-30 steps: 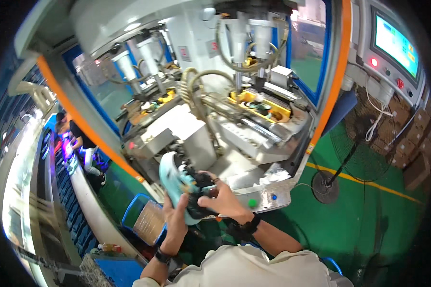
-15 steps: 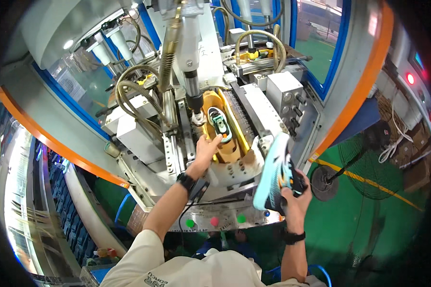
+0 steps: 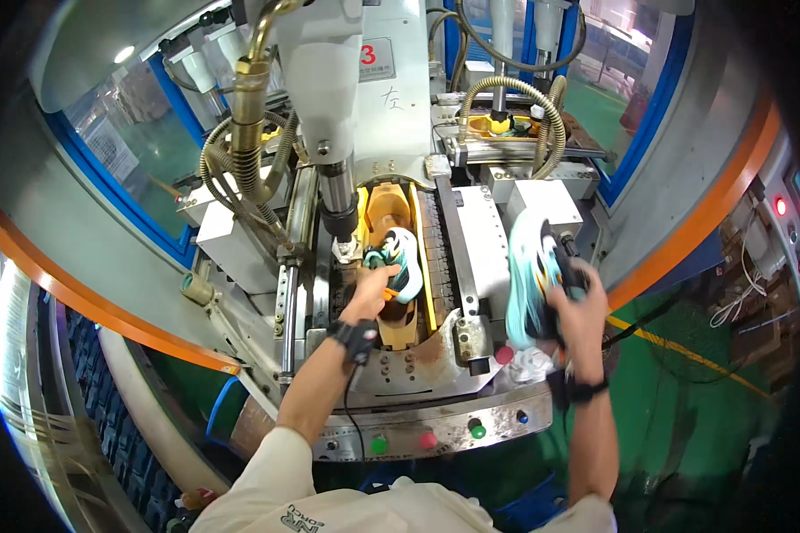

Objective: Operating a machine to press soles or components onto shoes and organizing them on a conveyor belt.

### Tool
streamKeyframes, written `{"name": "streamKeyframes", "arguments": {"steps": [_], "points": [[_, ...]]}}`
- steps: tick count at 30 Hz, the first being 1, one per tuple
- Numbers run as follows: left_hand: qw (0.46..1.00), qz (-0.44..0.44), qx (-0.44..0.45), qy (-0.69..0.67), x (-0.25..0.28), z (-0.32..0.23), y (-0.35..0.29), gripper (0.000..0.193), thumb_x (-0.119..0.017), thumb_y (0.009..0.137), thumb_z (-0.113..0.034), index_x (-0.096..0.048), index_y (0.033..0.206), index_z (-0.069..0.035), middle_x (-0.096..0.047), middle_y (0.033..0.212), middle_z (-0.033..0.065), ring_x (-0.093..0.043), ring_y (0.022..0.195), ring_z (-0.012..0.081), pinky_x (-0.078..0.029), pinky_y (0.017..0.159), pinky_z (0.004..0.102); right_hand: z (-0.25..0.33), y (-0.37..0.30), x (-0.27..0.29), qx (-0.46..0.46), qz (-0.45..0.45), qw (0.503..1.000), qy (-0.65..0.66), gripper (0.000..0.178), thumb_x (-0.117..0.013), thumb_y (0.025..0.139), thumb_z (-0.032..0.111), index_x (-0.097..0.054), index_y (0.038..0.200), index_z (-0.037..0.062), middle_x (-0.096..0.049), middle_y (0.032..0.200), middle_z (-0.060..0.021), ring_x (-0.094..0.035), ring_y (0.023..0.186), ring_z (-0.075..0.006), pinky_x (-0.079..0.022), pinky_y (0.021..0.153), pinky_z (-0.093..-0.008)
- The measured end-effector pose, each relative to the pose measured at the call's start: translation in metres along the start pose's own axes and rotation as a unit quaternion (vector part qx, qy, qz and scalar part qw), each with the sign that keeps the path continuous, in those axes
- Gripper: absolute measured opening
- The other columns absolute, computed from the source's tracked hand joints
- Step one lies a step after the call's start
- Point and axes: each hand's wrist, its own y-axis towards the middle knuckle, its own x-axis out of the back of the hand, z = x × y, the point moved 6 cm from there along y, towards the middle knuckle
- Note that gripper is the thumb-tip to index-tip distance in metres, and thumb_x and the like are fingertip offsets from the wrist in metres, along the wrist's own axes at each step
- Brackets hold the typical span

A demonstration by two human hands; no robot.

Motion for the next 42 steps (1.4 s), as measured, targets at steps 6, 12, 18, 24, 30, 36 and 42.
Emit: {"name": "streamKeyframes", "arguments": {"steps": [6, 12, 18, 24, 30, 36, 42], "points": [[0.985, 0.112, 0.065, -0.114, 0.077, -0.036, -0.206, 0.03, -0.068, 0.085, -0.006, -0.061, 0.113, -0.001, -0.066, 0.098, 0.0062, -0.065, 0.079, 0.0143, -0.054, 0.065, 0.0294, 0.092, 0.074, -0.167, -0.032, 0.266, 0.948, -0.174, 0.052, -0.076, 0.063, 0.026, -0.062, 0.1, -0.008, -0.066, 0.097, -0.0226, -0.065, 0.087, -0.0283, -0.052, 0.078, -0.0359], [0.997, -0.046, 0.057, 0.009, 0.234, -0.019, -0.4, 0.053, -0.074, 0.076, -0.008, -0.053, 0.124, 0.003, -0.064, 0.098, 0.0065, -0.06, 0.075, 0.0123, -0.046, 0.056, 0.0248, 0.054, 0.028, -0.329, 0.088, 0.223, 0.909, -0.342, 0.042, -0.071, 0.072, 0.024, -0.061, 0.103, -0.0026, -0.068, 0.099, -0.024, -0.066, 0.096, -0.0392, -0.053, 0.085, -0.0459], [0.93, -0.315, -0.057, -0.183, 0.289, 0.044, -0.529, 0.047, -0.066, 0.079, -0.003, -0.051, 0.123, 0.003, -0.065, 0.094, 0.0063, -0.065, 0.072, 0.0139, -0.05, 0.053, 0.0235, 0.041, -0.012, -0.363, 0.068, 0.078, 0.929, -0.354, 0.046, -0.068, 0.076, 0.016, -0.045, 0.112, -0.0011, -0.066, 0.096, -0.0234, -0.069, 0.088, -0.0376, -0.057, 0.074, -0.045], [0.836, -0.449, -0.047, -0.313, 0.287, 0.144, -0.599, 0.046, -0.068, 0.081, -0.005, -0.053, 0.124, -0.002, -0.064, 0.104, 0.0068, -0.065, 0.087, 0.0181, -0.054, 0.065, 0.0268, 0.119, -0.149, -0.301, 0.352, 0.226, 0.895, -0.152, 0.05, -0.064, 0.084, 0.015, -0.049, 0.129, -0.0008, -0.054, 0.126, -0.0242, -0.057, 0.107, -0.0403, -0.047, 0.094, -0.0448], [0.871, -0.404, -0.156, 0.231, 0.253, 0.174, -0.619, 0.026, -0.065, 0.087, -0.006, -0.064, 0.11, 0.006, -0.066, 0.105, 0.0073, -0.065, 0.096, 0.0154, -0.051, 0.081, 0.0254, 0.072, -0.36, -0.249, 0.382, 0.476, 0.792, -0.032, 0.018, -0.063, 0.078, 0.002, -0.061, 0.096, 0.0038, -0.061, 0.098, -0.0158, -0.056, 0.097, -0.0356, -0.047, 0.084, -0.0426], [0.809, -0.444, -0.031, -0.385, 0.22, 0.231, -0.688, 0.036, -0.068, 0.082, 0.002, -0.063, 0.118, -0.001, -0.065, 0.107, 0.0116, -0.063, 0.101, 0.0209, -0.05, 0.083, 0.0308, -0.035, -0.399, -0.305, 0.426, 0.528, 0.734, -0.032, 0.02, -0.058, 0.077, -0.001, -0.059, 0.097, 0.0024, -0.056, 0.1, -0.0182, -0.051, 0.1, -0.0396, -0.043, 0.087, -0.0464], [0.735, -0.636, -0.011, -0.236, 0.229, 0.306, -0.782, 0.025, -0.066, 0.086, -0.004, -0.063, 0.109, 0.006, -0.066, 0.09, 0.0105, -0.065, 0.074, 0.0203, -0.047, 0.063, 0.03, -0.02, -0.403, -0.325, 0.448, 0.456, 0.769, -0.024, 0.016, -0.062, 0.078, 0.0, -0.059, 0.093, 0.002, -0.052, 0.085, -0.0124, -0.053, 0.077, -0.0318, -0.045, 0.071, -0.0384]]}}
